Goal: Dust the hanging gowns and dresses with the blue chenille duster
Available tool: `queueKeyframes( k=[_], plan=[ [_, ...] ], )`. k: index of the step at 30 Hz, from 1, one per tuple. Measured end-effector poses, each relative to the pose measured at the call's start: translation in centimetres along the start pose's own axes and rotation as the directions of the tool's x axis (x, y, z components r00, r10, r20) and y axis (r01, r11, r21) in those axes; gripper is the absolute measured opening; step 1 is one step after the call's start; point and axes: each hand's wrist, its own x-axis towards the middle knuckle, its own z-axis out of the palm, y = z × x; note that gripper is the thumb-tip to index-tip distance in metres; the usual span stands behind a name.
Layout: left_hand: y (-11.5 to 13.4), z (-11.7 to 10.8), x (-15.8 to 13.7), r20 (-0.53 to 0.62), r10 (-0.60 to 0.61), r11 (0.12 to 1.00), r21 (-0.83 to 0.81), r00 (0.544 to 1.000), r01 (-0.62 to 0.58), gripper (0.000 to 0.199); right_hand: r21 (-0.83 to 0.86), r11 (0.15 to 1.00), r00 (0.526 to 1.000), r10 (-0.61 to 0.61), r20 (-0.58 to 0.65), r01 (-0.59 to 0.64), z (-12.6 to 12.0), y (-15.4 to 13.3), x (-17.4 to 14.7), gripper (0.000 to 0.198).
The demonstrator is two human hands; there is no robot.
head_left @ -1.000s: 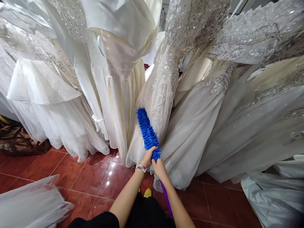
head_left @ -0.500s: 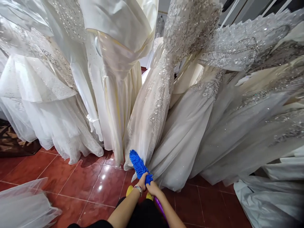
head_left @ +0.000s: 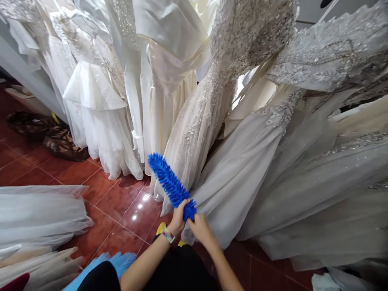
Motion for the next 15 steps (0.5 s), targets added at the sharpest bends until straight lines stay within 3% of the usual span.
queueKeyframes(
  k=[2, 5, 8, 11, 15],
  plan=[
    [2.4, 5.7, -0.8, 0.153, 0.096, 0.995, 0.003, 0.983, -0.098, 0.042, -0.054, 0.991, 0.984, -0.128, -0.122, 0.123, -5.4, -1.8, 0.8, 0.021],
    [5.9, 13.6, -2.4, 0.375, 0.199, 0.974, 0.023, 0.905, -0.224, 0.045, -0.128, 0.945, 0.893, -0.325, -0.31, 0.3, -12.4, -4.6, 1.6, 0.025],
    [7.9, 18.4, -3.2, 0.469, 0.261, 0.953, 0.016, 0.844, -0.303, 0.044, -0.182, 0.926, 0.814, -0.376, -0.442, 0.33, -16.2, -6.9, 2.1, 0.029],
    [8.0, 19.2, -1.6, 0.438, 0.276, 0.952, -0.005, 0.855, -0.305, 0.042, -0.206, 0.938, 0.839, -0.344, -0.422, 0.28, -16.4, -7.7, 3.0, 0.031],
    [5.5, 15.7, 3.3, 0.282, 0.157, 0.983, 0.051, 0.947, -0.178, 0.033, -0.221, 0.966, 0.943, -0.192, -0.272, 0.133, -12.6, -5.7, 5.7, 0.03]
  ],
)
